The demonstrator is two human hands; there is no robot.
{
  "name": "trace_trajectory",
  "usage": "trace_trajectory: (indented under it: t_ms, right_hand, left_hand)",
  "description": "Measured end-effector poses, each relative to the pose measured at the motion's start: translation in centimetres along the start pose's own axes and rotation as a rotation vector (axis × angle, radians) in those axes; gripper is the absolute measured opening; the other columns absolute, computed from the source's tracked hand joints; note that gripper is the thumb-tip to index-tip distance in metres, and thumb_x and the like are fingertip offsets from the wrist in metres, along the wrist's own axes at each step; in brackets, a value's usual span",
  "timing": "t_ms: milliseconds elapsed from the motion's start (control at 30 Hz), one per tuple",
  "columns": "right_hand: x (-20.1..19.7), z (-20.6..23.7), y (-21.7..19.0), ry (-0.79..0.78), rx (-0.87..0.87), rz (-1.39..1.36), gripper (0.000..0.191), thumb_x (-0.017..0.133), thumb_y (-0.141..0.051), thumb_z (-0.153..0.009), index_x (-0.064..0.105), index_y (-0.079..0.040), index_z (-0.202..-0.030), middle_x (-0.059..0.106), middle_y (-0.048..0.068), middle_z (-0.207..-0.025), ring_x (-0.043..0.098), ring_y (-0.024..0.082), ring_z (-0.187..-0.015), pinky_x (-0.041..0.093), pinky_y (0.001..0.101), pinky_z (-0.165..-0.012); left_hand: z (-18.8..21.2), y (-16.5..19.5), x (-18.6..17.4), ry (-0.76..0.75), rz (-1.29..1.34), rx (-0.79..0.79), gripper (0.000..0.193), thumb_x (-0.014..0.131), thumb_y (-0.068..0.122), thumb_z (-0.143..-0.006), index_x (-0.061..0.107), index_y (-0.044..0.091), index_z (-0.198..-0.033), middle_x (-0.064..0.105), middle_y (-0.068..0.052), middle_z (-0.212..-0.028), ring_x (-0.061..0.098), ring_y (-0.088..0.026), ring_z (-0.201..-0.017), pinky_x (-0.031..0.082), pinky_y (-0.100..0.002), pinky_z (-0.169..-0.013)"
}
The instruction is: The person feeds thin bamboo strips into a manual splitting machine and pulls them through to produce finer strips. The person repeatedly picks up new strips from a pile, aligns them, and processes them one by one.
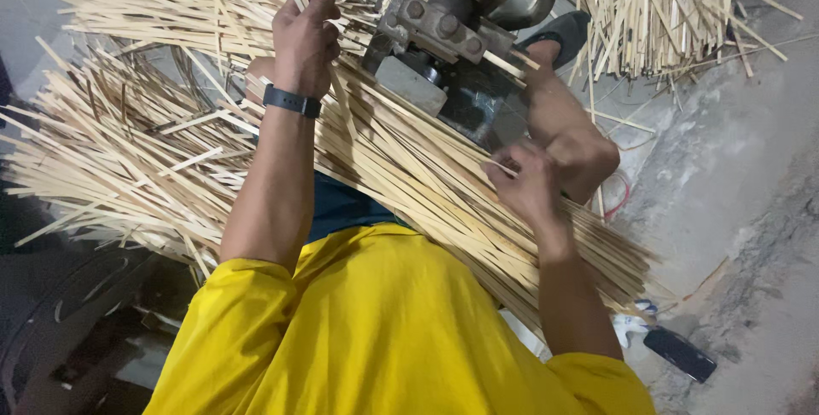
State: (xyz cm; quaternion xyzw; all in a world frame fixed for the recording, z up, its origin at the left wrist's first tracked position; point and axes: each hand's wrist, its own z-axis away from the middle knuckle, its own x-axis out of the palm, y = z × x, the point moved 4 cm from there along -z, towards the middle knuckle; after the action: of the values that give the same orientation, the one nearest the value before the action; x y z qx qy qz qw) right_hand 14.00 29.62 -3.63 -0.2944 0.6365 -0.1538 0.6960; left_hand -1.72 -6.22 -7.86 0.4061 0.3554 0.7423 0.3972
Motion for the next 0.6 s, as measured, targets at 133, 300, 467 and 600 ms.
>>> trace_trajectory:
  t_ms: [133, 300, 467, 600]
  right_hand:
    - [-3.3, 0.3, -0.7, 0.161, -0.231, 0.029, 0.014, 0.084, -0.021, -0.088, 0.076, -0.012, -0.08, 0.068, 0.003, -0.07, 0.062, 0.017, -0.065, 0.051, 0.0362, -0.065]
    - [-8.8, 2.6, 5.0, 0.155, 0.258, -0.122, 0.006, 0.078, -0.007, -0.092, 0.078, -0.013, -0.091, 0.065, -0.003, -0.077, 0.062, 0.003, -0.068, 0.052, 0.0213, -0.059]
    - [-13.8, 5.2, 9.8, 0.325, 0.211, 0.022, 0.012, 0.089, -0.012, -0.096, 0.079, -0.006, -0.097, 0.066, 0.004, -0.083, 0.058, 0.008, -0.071, 0.045, 0.0232, -0.062]
    - [-13.6, 2.8, 9.6, 0.306, 0.184, 0.294, 0.013, 0.089, -0.023, -0.098, 0.083, -0.012, -0.097, 0.068, 0.003, -0.081, 0.062, 0.01, -0.072, 0.046, 0.0279, -0.059]
  left_hand:
    - [-0.1, 0.0, 0.3, -0.006, 0.016, 0.022, 0.031, 0.08, 0.03, -0.095, 0.065, 0.006, -0.106, 0.064, -0.002, -0.082, 0.049, -0.004, -0.055, 0.038, -0.021, -0.044]
    - [0.2, 0.4, 0.1, -0.017, -0.003, 0.038, 0.029, 0.079, 0.03, -0.094, 0.067, 0.006, -0.105, 0.062, 0.0, -0.079, 0.046, -0.004, -0.052, 0.034, -0.021, -0.042]
    - [0.5, 0.8, -0.2, -0.017, 0.028, 0.008, 0.027, 0.078, 0.03, -0.096, 0.065, 0.007, -0.102, 0.06, 0.001, -0.078, 0.044, -0.003, -0.052, 0.031, -0.02, -0.042]
    - [0.7, 1.0, -0.2, 0.002, 0.038, 0.016, 0.027, 0.078, 0.03, -0.096, 0.064, 0.008, -0.102, 0.06, 0.001, -0.078, 0.045, -0.003, -0.053, 0.032, -0.02, -0.042]
